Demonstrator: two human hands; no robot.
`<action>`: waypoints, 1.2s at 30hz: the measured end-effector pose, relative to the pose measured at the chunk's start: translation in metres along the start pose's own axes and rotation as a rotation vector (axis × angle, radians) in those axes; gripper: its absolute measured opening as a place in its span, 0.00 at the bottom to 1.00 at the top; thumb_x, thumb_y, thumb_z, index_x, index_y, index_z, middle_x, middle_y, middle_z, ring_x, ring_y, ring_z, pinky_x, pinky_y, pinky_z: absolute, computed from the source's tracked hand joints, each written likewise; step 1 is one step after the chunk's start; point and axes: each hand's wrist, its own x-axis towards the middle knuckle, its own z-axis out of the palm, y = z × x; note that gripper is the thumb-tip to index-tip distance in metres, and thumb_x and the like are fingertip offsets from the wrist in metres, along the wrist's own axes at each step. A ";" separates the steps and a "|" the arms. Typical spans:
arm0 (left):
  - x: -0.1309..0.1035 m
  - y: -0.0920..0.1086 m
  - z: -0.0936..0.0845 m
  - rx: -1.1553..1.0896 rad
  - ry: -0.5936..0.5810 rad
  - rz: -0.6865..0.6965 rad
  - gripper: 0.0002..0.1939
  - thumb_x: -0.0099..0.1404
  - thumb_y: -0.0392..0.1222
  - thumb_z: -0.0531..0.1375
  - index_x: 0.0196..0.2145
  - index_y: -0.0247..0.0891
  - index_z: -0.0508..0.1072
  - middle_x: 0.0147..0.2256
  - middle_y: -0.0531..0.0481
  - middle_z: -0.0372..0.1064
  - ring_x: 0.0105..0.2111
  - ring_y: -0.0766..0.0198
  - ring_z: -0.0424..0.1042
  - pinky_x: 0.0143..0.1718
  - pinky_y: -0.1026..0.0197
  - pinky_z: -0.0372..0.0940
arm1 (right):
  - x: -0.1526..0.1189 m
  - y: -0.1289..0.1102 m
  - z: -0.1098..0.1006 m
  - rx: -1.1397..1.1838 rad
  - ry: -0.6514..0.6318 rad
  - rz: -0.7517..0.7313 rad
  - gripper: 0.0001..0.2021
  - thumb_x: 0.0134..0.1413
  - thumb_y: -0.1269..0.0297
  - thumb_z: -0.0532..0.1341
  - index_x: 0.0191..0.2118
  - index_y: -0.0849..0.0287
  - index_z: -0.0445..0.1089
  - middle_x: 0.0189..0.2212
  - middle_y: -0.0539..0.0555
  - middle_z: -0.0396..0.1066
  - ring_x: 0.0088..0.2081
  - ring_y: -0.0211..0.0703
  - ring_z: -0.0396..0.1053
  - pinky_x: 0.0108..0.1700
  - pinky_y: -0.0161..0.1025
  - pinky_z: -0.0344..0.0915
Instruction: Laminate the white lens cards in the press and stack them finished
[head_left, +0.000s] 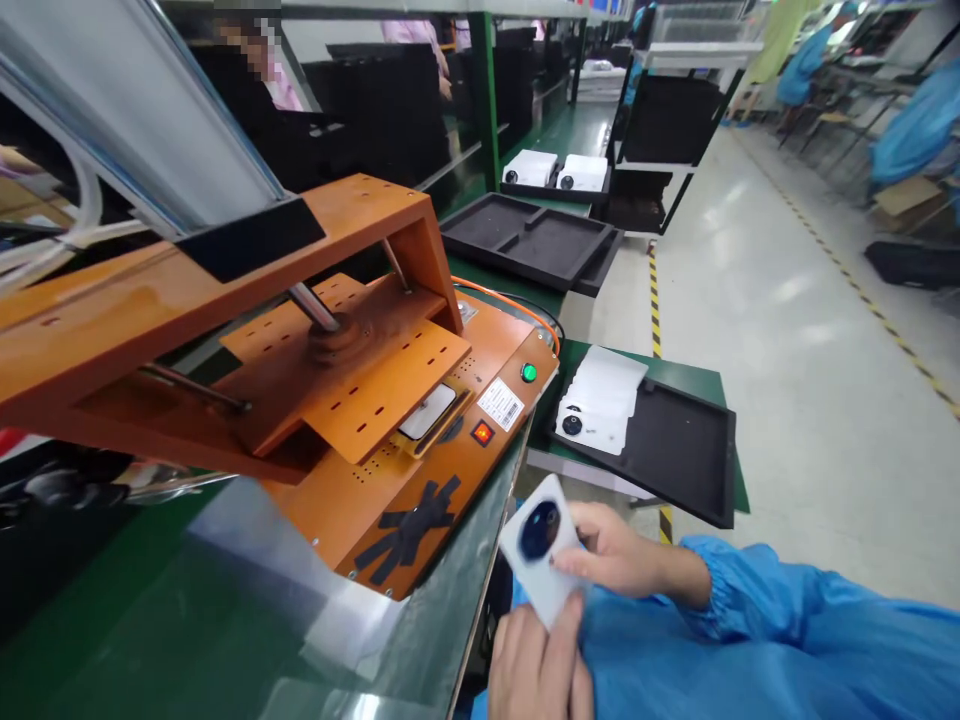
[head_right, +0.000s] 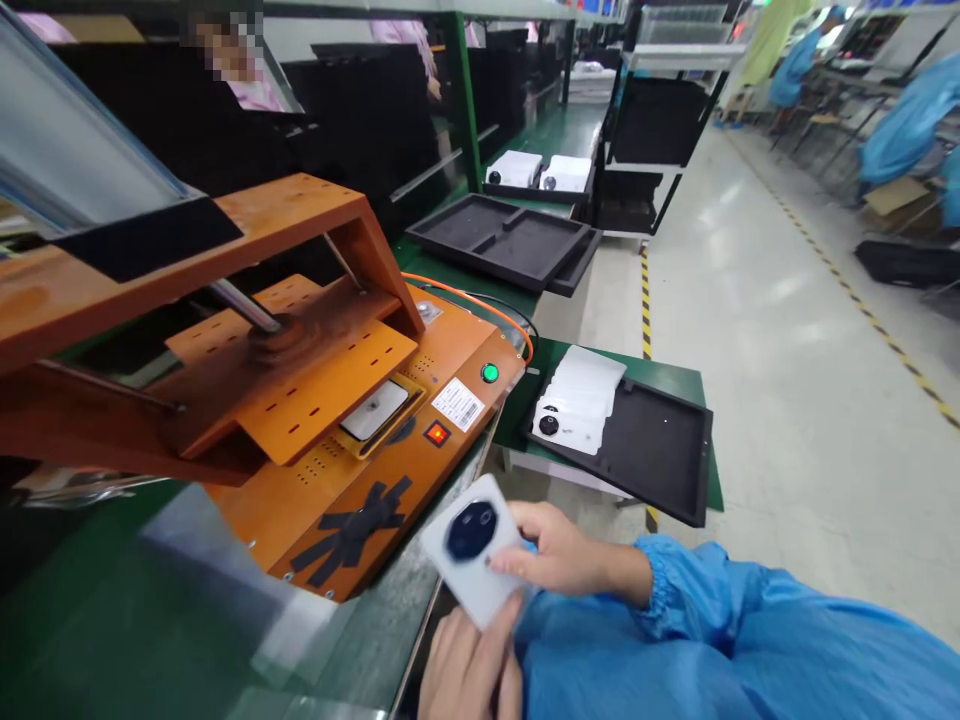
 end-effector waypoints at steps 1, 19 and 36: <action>0.003 0.002 0.004 0.013 -0.043 0.002 0.25 0.66 0.32 0.57 0.60 0.43 0.73 0.51 0.38 0.76 0.46 0.52 0.78 0.44 0.52 0.75 | -0.002 0.013 -0.009 -0.070 0.124 0.079 0.18 0.67 0.49 0.58 0.49 0.60 0.71 0.39 0.56 0.78 0.36 0.43 0.76 0.37 0.37 0.73; -0.008 -0.002 -0.064 -0.225 -0.073 -0.265 0.14 0.71 0.36 0.58 0.52 0.43 0.75 0.44 0.48 0.80 0.43 0.62 0.76 0.47 0.57 0.71 | 0.035 0.178 -0.159 -1.021 0.395 0.388 0.20 0.55 0.53 0.62 0.44 0.66 0.76 0.46 0.84 0.72 0.50 0.73 0.72 0.44 0.60 0.63; -0.061 -0.187 -0.147 0.513 0.417 -1.132 0.16 0.69 0.49 0.61 0.50 0.41 0.79 0.57 0.43 0.73 0.58 0.48 0.66 0.60 0.43 0.56 | 0.067 0.031 0.086 -0.505 -0.302 -0.935 0.19 0.58 0.73 0.61 0.54 0.51 0.71 0.35 0.54 0.77 0.33 0.45 0.73 0.33 0.46 0.71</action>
